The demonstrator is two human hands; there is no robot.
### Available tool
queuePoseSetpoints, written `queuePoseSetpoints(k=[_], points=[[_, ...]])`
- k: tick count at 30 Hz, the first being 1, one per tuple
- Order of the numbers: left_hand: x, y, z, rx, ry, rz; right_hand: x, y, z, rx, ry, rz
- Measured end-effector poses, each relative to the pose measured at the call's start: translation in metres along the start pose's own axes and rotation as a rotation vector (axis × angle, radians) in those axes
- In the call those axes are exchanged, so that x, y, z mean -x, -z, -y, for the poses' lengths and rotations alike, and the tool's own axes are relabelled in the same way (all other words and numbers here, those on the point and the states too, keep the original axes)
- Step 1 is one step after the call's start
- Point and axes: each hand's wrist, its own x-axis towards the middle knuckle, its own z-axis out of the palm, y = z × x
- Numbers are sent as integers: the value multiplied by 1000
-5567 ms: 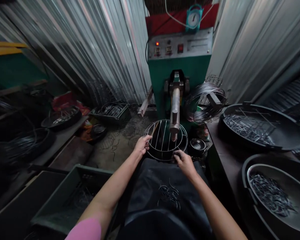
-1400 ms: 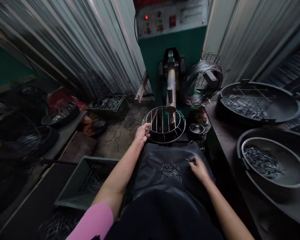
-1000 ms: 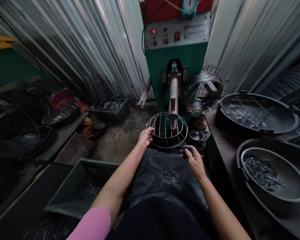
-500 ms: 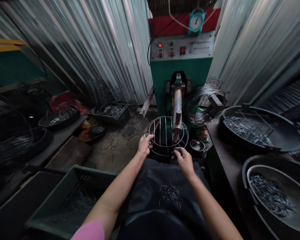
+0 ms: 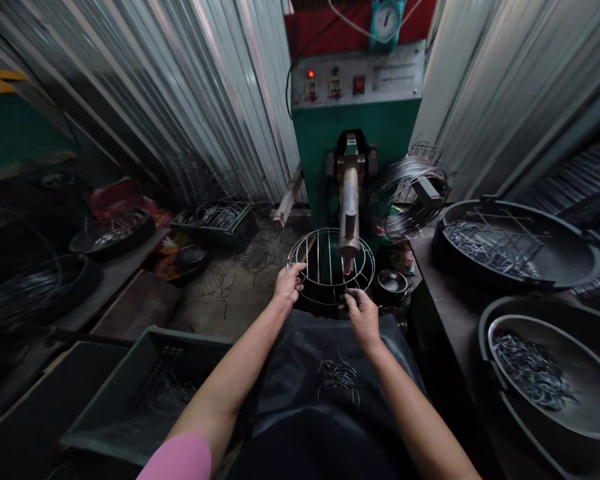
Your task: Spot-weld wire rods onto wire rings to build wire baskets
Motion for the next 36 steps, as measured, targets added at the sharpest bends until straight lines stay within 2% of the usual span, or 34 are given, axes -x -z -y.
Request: queuePoseSetpoints(k=[5, 21, 27, 36], points=[[-1, 1, -2, -17, -14, 15, -3, 4, 5, -19, -42, 22], [-15, -1, 2, -39, 15, 2, -14, 1, 5, -38, 2, 27], [-19, -7, 1, -15, 53, -52, -20, 1, 8, -40, 15, 13], [-20, -10, 2, -38, 86, -59, -28, 2, 9, -70, 4, 14]])
